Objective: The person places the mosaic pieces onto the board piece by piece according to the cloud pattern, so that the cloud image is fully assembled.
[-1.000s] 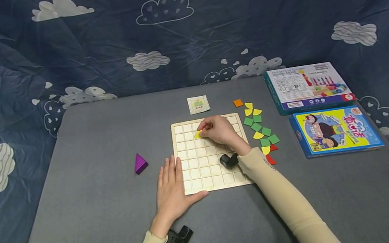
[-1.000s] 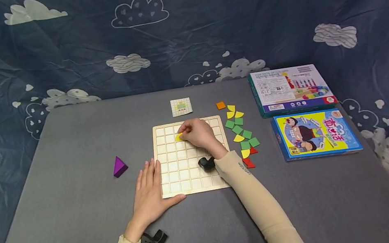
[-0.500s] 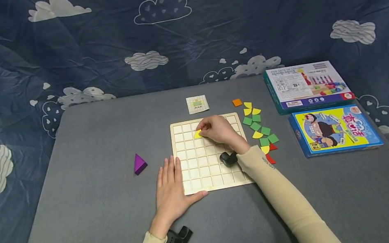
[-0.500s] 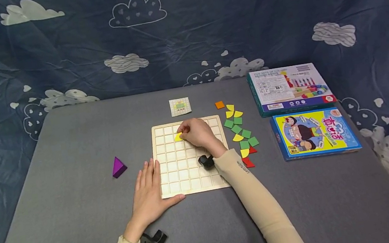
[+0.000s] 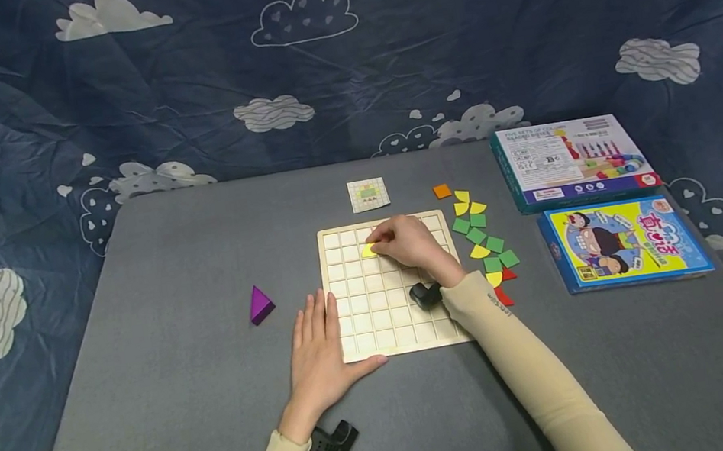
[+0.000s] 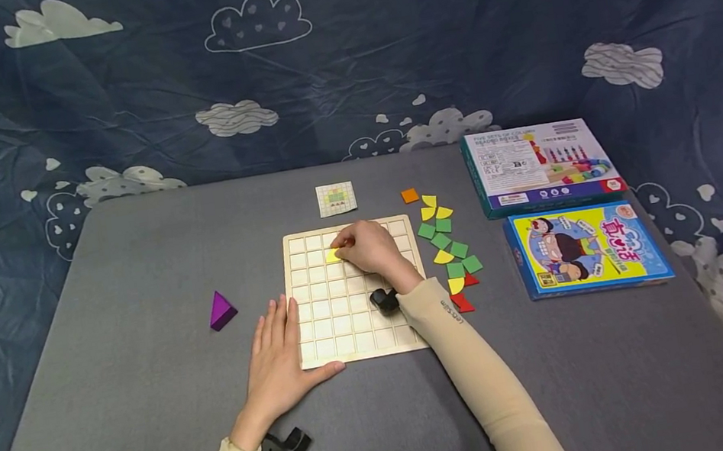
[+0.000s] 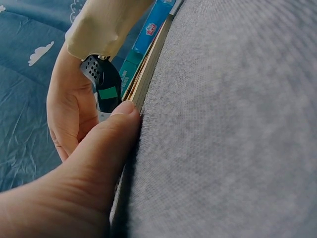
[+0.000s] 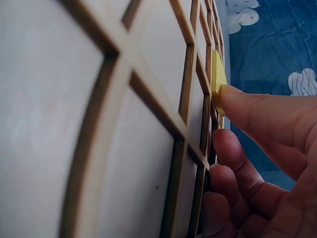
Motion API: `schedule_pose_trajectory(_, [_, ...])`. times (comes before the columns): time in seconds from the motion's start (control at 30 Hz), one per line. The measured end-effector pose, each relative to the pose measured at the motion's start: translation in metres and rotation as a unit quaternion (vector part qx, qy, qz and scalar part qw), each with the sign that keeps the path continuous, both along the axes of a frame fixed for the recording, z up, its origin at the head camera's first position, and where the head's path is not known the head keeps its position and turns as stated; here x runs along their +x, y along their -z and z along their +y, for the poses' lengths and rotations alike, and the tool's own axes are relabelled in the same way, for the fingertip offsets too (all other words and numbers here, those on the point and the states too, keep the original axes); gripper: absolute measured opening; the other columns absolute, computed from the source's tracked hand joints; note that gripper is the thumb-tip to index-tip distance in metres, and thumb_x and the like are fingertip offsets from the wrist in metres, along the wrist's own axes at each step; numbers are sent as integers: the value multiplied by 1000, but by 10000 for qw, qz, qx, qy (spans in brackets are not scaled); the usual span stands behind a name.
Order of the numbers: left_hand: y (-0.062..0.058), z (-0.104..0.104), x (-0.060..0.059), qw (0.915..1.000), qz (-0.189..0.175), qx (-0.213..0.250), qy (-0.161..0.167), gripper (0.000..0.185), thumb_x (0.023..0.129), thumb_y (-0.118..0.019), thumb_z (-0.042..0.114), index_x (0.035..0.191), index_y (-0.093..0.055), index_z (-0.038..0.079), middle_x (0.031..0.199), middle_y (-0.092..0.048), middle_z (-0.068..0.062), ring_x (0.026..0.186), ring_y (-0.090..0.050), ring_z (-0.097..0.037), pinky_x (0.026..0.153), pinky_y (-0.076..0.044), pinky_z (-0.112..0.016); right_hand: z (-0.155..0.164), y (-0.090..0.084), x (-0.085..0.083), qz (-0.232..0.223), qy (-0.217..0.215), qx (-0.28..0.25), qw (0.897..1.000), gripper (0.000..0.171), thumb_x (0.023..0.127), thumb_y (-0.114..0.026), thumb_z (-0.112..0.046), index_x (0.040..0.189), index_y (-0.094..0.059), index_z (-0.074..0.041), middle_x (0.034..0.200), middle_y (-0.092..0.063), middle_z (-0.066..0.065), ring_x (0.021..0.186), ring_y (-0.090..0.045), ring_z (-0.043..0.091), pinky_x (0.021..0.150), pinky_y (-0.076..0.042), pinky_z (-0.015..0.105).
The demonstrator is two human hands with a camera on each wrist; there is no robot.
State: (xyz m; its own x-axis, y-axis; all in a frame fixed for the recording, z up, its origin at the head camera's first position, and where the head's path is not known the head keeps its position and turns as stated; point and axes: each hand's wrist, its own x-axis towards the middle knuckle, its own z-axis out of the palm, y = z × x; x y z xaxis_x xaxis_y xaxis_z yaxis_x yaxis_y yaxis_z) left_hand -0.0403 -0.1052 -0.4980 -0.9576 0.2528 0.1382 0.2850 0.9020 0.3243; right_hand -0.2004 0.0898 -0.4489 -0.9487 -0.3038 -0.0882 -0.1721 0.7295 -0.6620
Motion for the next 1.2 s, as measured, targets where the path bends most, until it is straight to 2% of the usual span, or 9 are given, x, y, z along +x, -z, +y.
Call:
schedule_pose_trajectory(0.3, [1, 0, 0, 10000, -68, 17, -7, 123, 69, -56, 80, 149, -16, -3, 154, -13, -21, 142, -5, -32, 113, -4, -44, 1, 0, 1, -8, -17, 65, 10000, 13, 86, -72, -17, 97, -77, -14, 78, -67, -2, 70, -54, 17, 67, -40, 32])
schedule_pose_trajectory(0.57, [1, 0, 0, 10000, 33, 68, 9, 123, 69, -58, 79, 149, -17, -4, 154, -15, -22, 142, -7, -33, 113, -5, -45, 3, 0, 2, 12, -111, 56, 9999, 14, 87, -70, -16, 99, -77, -14, 94, -70, 2, 82, -60, 18, 74, -45, 34])
schedule_pose_trajectory(0.77, [1, 0, 0, 10000, 40, 62, 36, 123, 69, -58, 79, 149, -17, -5, 154, -15, -23, 142, -7, -34, 112, -6, -46, 5, 0, 3, 10, -161, -9, 9999, 15, 87, -70, -14, 101, -77, -14, 85, -67, 1, 72, -53, 17, 67, -40, 32])
schedule_pose_trajectory(0.87, [0, 0, 0, 10000, 14, 48, 29, 123, 69, -58, 79, 149, -16, -4, 154, -14, -23, 142, -6, -33, 113, -5, -45, 8, 0, 4, -26, -250, -127, 9996, 19, 87, -68, -13, 105, -74, -12, 79, -63, 1, 69, -49, 17, 67, -38, 31])
schedule_pose_trajectory(1.0, [1, 0, 0, 10000, 50, 65, 12, 123, 68, -58, 79, 149, -17, -4, 154, -14, -23, 142, -7, -33, 113, -5, -45, 12, -1, 5, -47, -383, -318, 9987, 23, 88, -67, -15, 110, -71, -9, 80, -61, 1, 70, -50, 17, 69, -39, 31])
schedule_pose_trajectory(1.2, [2, 0, 0, 9999, 122, 29, 14, 123, 68, -57, 80, 149, -17, -5, 153, -15, -23, 142, -8, -34, 113, -6, -45, 26, 0, 5, 22, -182, -785, 9967, 19, 90, -67, -17, 105, -73, -7, 87, -66, 4, 75, -57, 18, 69, -45, 32])
